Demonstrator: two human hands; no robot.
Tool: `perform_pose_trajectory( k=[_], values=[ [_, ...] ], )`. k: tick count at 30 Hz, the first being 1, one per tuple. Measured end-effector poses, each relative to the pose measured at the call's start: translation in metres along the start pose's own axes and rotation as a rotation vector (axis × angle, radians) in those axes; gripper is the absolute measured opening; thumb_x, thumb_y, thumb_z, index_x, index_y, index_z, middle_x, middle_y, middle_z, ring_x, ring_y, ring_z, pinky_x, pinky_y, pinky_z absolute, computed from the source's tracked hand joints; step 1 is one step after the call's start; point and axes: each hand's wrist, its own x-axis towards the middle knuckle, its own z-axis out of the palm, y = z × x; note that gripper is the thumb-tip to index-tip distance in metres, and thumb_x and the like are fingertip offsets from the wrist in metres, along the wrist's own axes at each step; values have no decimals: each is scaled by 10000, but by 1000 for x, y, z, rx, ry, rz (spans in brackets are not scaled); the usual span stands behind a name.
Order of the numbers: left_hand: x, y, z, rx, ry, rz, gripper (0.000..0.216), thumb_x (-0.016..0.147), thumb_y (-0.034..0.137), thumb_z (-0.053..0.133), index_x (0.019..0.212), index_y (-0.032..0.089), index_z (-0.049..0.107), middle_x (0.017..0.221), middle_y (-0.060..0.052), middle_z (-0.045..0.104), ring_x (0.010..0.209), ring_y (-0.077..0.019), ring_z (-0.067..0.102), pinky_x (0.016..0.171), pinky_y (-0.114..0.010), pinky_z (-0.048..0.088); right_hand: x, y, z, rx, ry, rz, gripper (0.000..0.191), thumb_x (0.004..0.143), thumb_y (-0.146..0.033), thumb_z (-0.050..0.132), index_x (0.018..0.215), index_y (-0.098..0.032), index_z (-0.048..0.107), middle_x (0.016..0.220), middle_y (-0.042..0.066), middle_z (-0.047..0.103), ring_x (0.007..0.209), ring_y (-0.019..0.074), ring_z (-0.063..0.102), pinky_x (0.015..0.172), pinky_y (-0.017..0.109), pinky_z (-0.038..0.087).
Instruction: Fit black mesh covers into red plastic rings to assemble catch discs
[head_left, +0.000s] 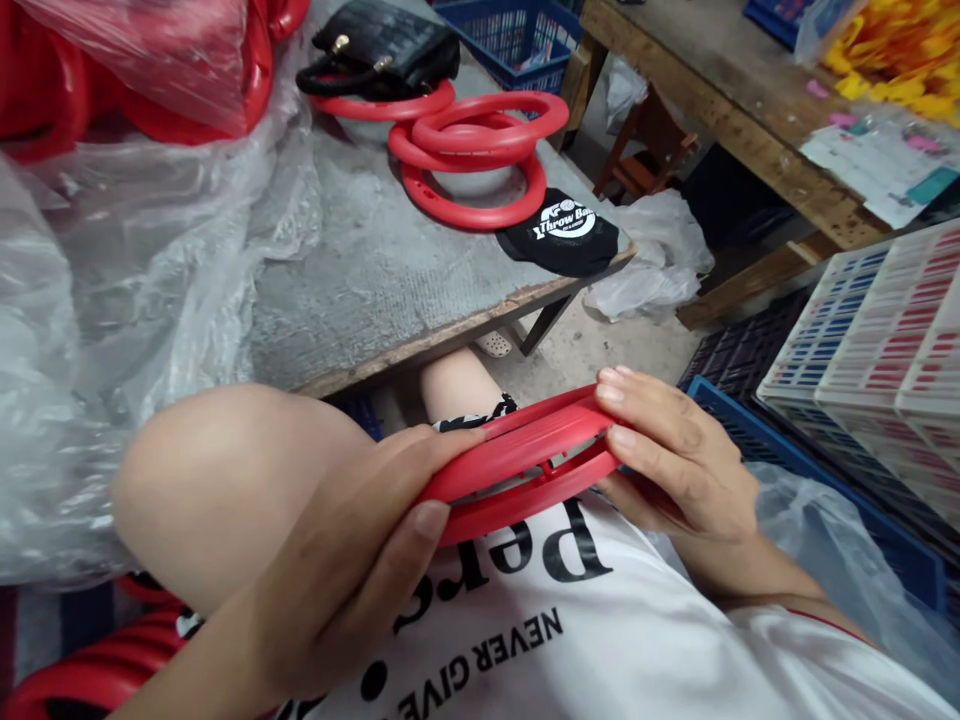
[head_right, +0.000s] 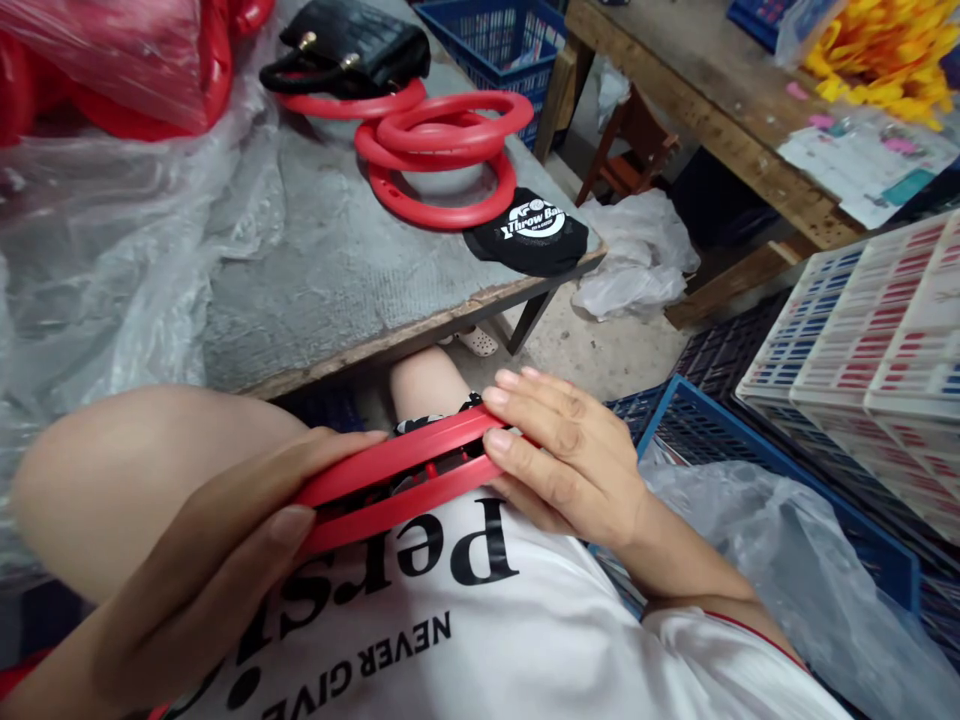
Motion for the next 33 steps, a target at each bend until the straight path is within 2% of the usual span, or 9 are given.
perform_pose_trajectory(
  k=[3,9,15,20,25,28,33],
  values=[
    [-1,0,1,-10,-5,-4,388,984,382,444,1310,303,640,1208,-46,739,1104,-274,678,953,-381,559,-1,-1,-1,9,-12,19,442,846,-374,762,1273,-339,652,1240,73,725,1198,307,679,1004,563,598],
    [-3,-5,-3,-25,-34,33,385,980,333,446,1321,332,625,1207,-21,741,1075,-259,687,936,-363,560,3,-7,-4,24,15,-43,539,837,-288,777,1349,-336,613,1291,80,708,1240,308,657,1015,559,597],
    [-3,-11,-7,30,-91,142,448,989,274,409,1421,327,517,1288,-13,706,1117,-249,681,943,-372,577,5,-8,-4,-25,65,-124,560,840,-265,761,1377,-263,600,1290,104,711,1216,311,673,980,538,619],
    [-2,-12,-8,65,-120,168,458,993,262,397,1436,322,495,1282,-18,709,1106,-244,692,923,-369,595,4,-9,-5,-25,56,-109,557,852,-268,753,1385,-277,590,1291,94,713,1238,312,659,997,561,606],
    [-5,-12,-6,125,-106,172,461,1005,283,399,1458,327,471,1346,-29,678,1180,-247,665,1001,-401,579,3,-8,-4,13,75,-105,549,856,-261,743,1383,-265,590,1273,95,721,1244,312,655,1033,588,576],
    [-7,-13,-7,161,-110,180,472,1010,275,395,1477,331,442,1382,-23,655,1215,-240,646,1052,-403,553,2,-7,-7,-2,33,-82,503,885,-306,716,1371,-288,592,1262,85,726,1249,309,652,1034,605,570],
    [-5,-16,-10,180,-158,178,471,1015,288,379,1481,313,436,1376,-29,656,1214,-244,643,1053,-398,550,0,-9,-13,19,-56,1,430,889,-323,716,1309,-283,633,1268,91,723,1254,303,649,1041,590,572]
  ],
)
